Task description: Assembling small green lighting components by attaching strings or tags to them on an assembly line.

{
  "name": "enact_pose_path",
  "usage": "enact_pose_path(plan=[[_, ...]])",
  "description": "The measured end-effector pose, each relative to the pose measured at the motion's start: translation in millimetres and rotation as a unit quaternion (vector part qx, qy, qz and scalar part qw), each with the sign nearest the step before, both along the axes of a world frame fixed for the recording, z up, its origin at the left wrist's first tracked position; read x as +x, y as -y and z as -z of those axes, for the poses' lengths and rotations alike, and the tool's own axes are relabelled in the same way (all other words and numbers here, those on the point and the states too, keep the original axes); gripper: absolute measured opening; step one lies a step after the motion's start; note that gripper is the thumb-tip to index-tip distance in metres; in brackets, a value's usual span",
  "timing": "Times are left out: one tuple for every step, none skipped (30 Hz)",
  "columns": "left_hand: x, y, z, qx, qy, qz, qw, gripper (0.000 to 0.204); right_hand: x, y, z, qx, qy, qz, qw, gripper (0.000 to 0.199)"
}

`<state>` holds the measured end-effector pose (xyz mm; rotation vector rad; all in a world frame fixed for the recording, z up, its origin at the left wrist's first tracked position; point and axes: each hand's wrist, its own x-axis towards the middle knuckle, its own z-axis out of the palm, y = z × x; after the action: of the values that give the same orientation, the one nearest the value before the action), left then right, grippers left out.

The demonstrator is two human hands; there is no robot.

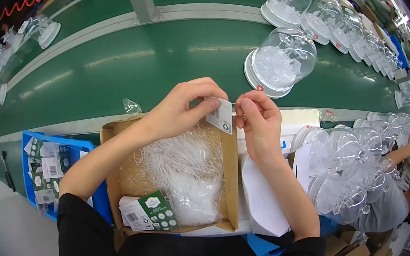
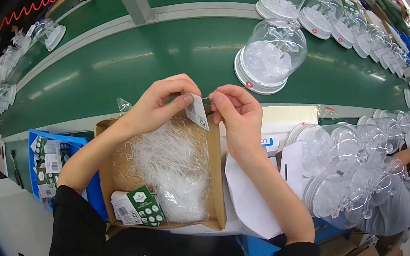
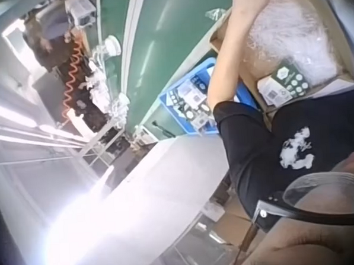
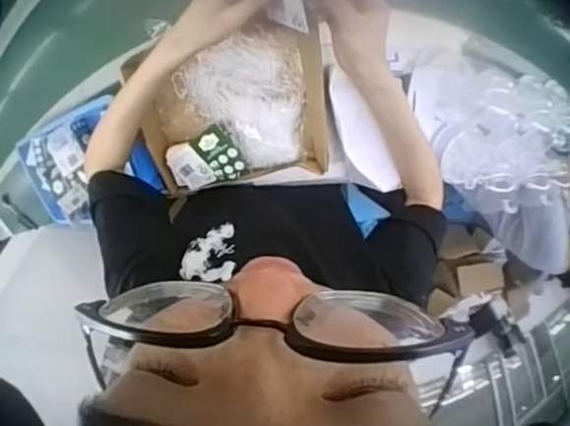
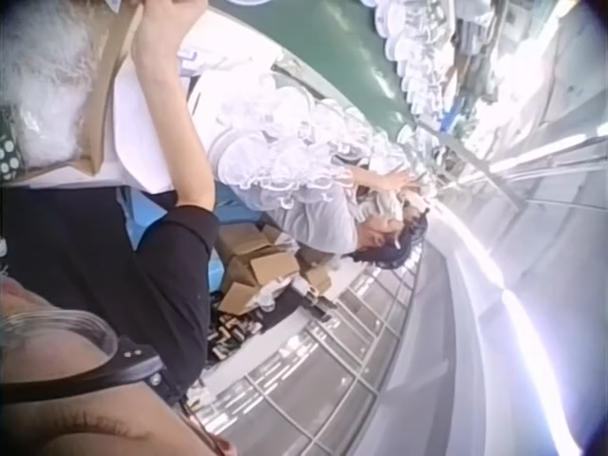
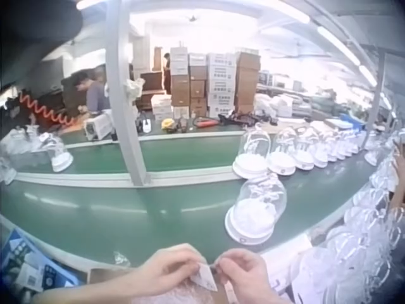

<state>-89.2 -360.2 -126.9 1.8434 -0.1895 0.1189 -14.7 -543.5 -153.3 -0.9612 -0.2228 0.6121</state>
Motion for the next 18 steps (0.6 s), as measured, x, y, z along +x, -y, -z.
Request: enact_pose_path(plan=[[-0.3, 0.0, -0.7, -0.004, -0.013, 0.001, 1.0, 0.012, 0.2, 0.0, -0.3, 0.001, -0.007, -0.001, 1.0, 0.009], [-0.3, 0.0, -0.6, -0.004, -0.012, 0.0, 1.0, 0.012, 0.2, 0.4, -0.3, 0.001, -0.006, -0.002, 1.0, 0.009], [-0.1, -0.2, -0.3, -0.002, -0.01, -0.001, 1.0, 0.012, 0.3, 1.0, 0.0, 0.001, -0.008, -0.007, 1.0, 0.008], [0.1, -0.1, -0.2, 0.0, -0.008, -0.001, 1.0, 0.012, 0.3, 1.7, -0.1, 0.001, -0.01, -0.012, 1.0, 0.007], [0.1, 0.0, 0.0, -0.001, -0.007, -0.003, 1.0, 0.012, 0.3, 2.0, -0.3, 0.0, -0.009, -0.013, 1.0, 0.007], [0.3, 0.2, 0.4, 0.0, -0.007, -0.001, 1.0, 0.012, 0.2, 2.3, -0.6, 0.002, -0.014, -0.008, 1.0, 0.007], [0.4, -0.3, 1.0, 0.002, -0.007, 0.002, 1.0, 0.012, 0.2, 1.9, -0.4, 0.004, -0.019, -0.002, 1.0, 0.007], [0.3, -0.8, 1.6, 0.002, -0.007, 0.001, 1.0, 0.012, 0.3, 1.8, 0.1, 0.004, -0.018, -0.003, 1.0, 0.007], [0.3, -1.1, 2.2, 0.003, -0.009, 0.004, 1.0, 0.012, 0.5, 1.8, 0.7, 0.008, -0.017, -0.009, 1.0, 0.007], [0.1, -1.3, 2.8, 0.003, -0.011, 0.007, 1.0, 0.012, 0.2, 1.9, 1.0, 0.01, -0.016, -0.013, 1.0, 0.008], [0.2, -1.7, 3.0, 0.002, -0.011, 0.007, 1.0, 0.012, 0.0, 1.6, 0.6, 0.01, -0.016, -0.013, 1.0, 0.008], [0.4, -2.2, 3.2, 0.015, -0.01, 0.011, 1.0, 0.012, -0.1, 1.2, 0.0, 0.004, -0.005, -0.015, 1.0, 0.008], [0.1, -2.7, 3.3, 0.027, -0.008, 0.014, 0.999, 0.012, -0.3, 0.6, -0.4, -0.002, 0.006, -0.018, 1.0, 0.008], [-0.7, -1.9, 3.2, 0.027, -0.008, 0.014, 1.0, 0.012, -0.6, 0.4, 0.2, -0.002, 0.005, -0.019, 1.0, 0.008], [-1.7, 0.2, 3.1, -0.001, -0.021, 0.002, 1.0, 0.011, -0.6, 0.5, 1.2, -0.01, 0.021, -0.023, 0.999, 0.008], [-2.1, 2.1, 3.2, -0.028, -0.034, -0.01, 0.999, 0.011, 0.1, 0.7, 1.7, -0.017, 0.038, -0.028, 0.999, 0.009], [-2.5, 2.7, 3.0, -0.029, -0.033, -0.011, 0.999, 0.011, 0.2, 1.1, 1.5, -0.018, 0.038, -0.029, 0.999, 0.009], [-2.8, 3.0, 2.6, -0.035, -0.04, -0.012, 0.999, 0.011, 0.0, 1.6, 1.2, -0.03, 0.043, -0.032, 0.998, 0.009]])
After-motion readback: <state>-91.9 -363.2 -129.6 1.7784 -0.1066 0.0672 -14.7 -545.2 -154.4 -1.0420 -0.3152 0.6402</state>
